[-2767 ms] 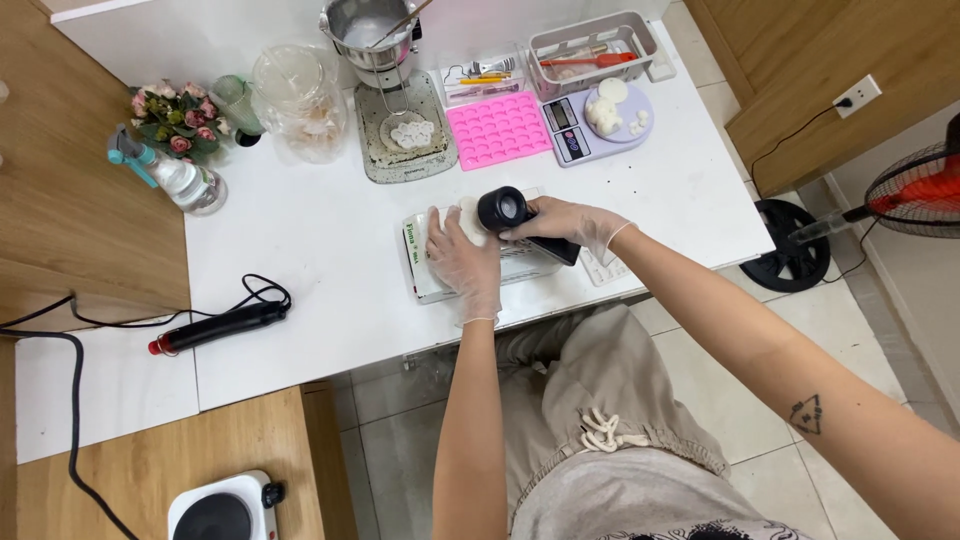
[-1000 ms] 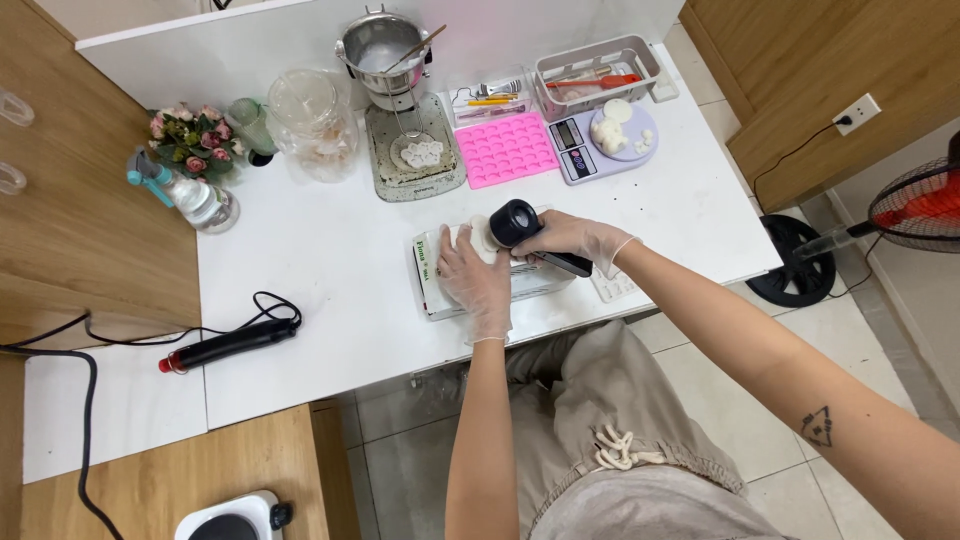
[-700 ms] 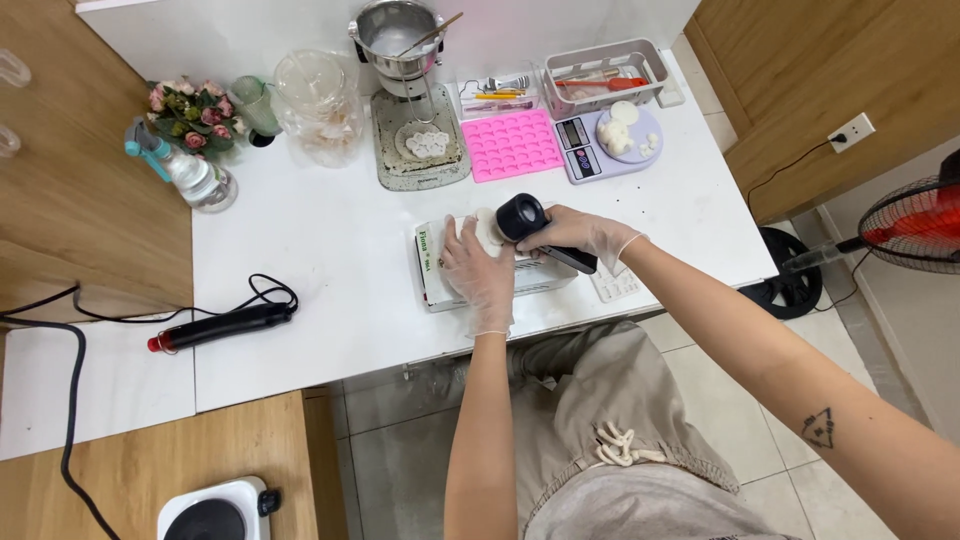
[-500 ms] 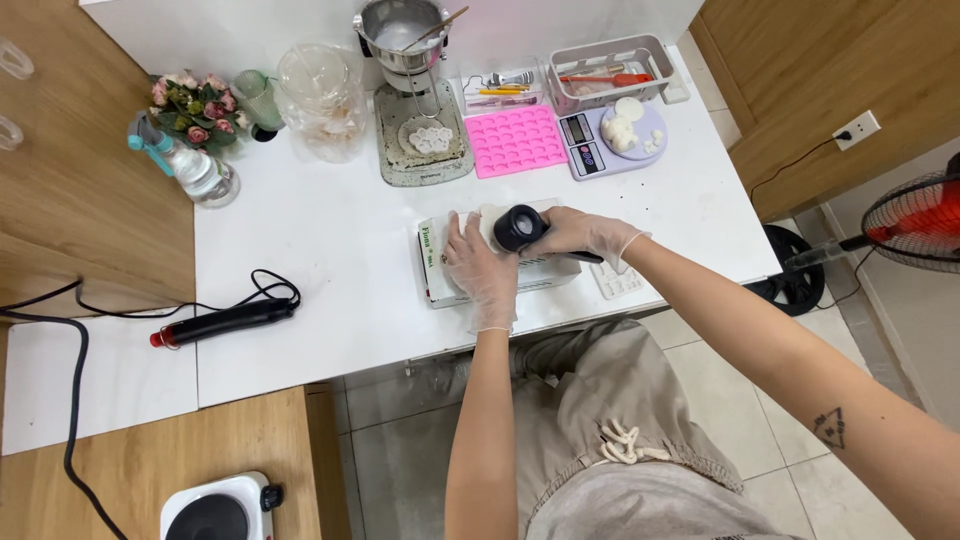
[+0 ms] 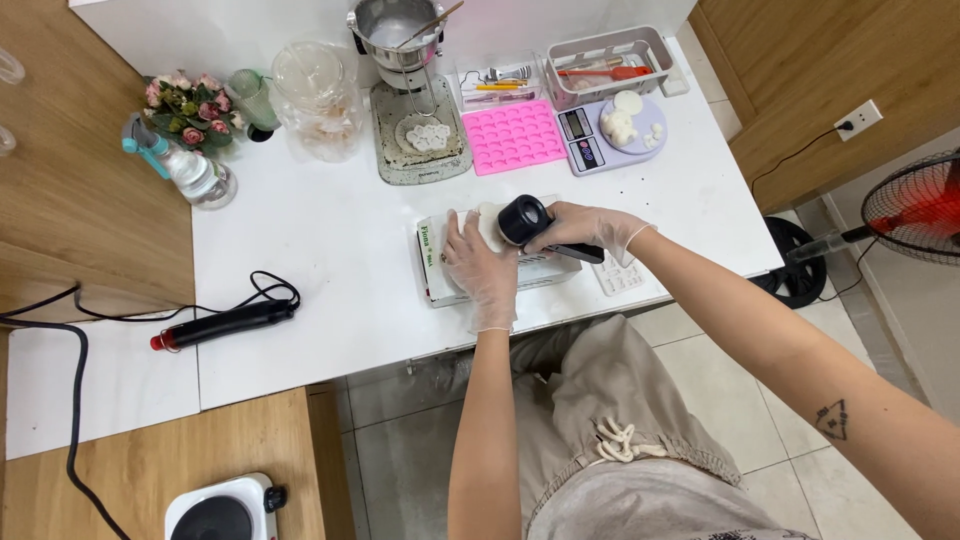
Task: Smoothing the surface of a wax candle using a handheld heating tool.
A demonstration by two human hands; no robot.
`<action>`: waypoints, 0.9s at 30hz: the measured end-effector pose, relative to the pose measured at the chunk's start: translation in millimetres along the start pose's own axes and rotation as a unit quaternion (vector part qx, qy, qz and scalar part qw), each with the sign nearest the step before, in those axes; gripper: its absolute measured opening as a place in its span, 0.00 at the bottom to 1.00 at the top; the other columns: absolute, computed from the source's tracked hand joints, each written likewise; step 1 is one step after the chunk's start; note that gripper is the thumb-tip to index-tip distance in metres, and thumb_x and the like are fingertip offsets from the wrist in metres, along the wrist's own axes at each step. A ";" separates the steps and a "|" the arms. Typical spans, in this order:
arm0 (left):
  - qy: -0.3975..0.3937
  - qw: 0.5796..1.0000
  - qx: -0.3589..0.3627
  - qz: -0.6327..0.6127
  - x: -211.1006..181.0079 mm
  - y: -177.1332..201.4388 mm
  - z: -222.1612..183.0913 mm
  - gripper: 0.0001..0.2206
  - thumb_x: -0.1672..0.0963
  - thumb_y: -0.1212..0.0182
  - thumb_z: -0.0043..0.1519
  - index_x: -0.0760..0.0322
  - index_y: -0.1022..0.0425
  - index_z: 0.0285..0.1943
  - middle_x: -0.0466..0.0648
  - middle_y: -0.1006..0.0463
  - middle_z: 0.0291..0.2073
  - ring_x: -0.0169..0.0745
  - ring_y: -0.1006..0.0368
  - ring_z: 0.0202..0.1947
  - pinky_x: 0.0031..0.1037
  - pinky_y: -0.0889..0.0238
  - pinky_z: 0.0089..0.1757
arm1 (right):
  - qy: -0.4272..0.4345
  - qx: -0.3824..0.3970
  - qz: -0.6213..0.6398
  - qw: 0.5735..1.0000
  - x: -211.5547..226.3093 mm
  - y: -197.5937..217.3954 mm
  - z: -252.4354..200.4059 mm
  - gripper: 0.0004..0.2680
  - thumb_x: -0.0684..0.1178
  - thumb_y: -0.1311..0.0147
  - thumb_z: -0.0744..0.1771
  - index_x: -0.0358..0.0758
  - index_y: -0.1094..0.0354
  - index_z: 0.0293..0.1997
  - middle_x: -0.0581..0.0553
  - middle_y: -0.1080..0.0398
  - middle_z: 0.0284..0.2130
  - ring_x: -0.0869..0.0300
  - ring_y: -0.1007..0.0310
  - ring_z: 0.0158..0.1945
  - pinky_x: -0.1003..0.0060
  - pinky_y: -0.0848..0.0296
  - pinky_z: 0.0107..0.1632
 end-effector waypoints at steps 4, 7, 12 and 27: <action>-0.009 1.000 -0.016 -0.001 -2.2 0.4 -1.5 0.37 0.48 0.21 0.38 0.54 0.31 0.59 0.53 0.33 0.64 0.59 0.30 0.54 0.45 0.33 0.47 | -0.007 -0.012 0.037 0.999 11.9 -2.2 -5.7 0.09 0.52 0.33 0.59 0.37 0.25 0.31 0.44 0.26 0.23 0.60 0.22 0.28 0.68 0.23 0.34; -0.007 1.000 -0.025 0.005 -1.6 -0.1 -1.1 0.39 0.50 0.19 0.35 0.54 0.31 0.59 0.52 0.33 0.65 0.57 0.30 0.54 0.46 0.33 0.46 | -0.014 -0.004 0.009 1.000 2.3 2.4 3.7 0.09 0.50 0.32 0.58 0.37 0.25 0.31 0.45 0.26 0.23 0.60 0.22 0.28 0.68 0.22 0.34; -0.016 1.000 -0.020 0.007 -0.1 -3.4 -1.9 0.39 0.50 0.20 0.36 0.53 0.32 0.60 0.51 0.34 0.65 0.56 0.30 0.54 0.45 0.34 0.47 | -0.008 -0.013 0.023 1.000 19.7 -4.9 -9.6 0.10 0.54 0.33 0.58 0.40 0.26 0.29 0.46 0.28 0.20 0.61 0.24 0.26 0.69 0.25 0.33; 0.009 1.000 0.004 0.001 2.5 -9.3 -0.2 0.40 0.51 0.19 0.34 0.52 0.32 0.59 0.50 0.35 0.65 0.55 0.31 0.54 0.45 0.34 0.47 | -0.021 -0.040 -0.004 0.999 7.2 -5.6 3.9 0.10 0.55 0.32 0.57 0.40 0.25 0.30 0.46 0.26 0.21 0.60 0.23 0.25 0.68 0.23 0.32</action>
Point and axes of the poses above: each hand's wrist, its own z-axis towards the middle knuckle, its own y-axis out of the back of the hand, x = y × z, the point moved 6 cm from there along z, towards the middle knuckle
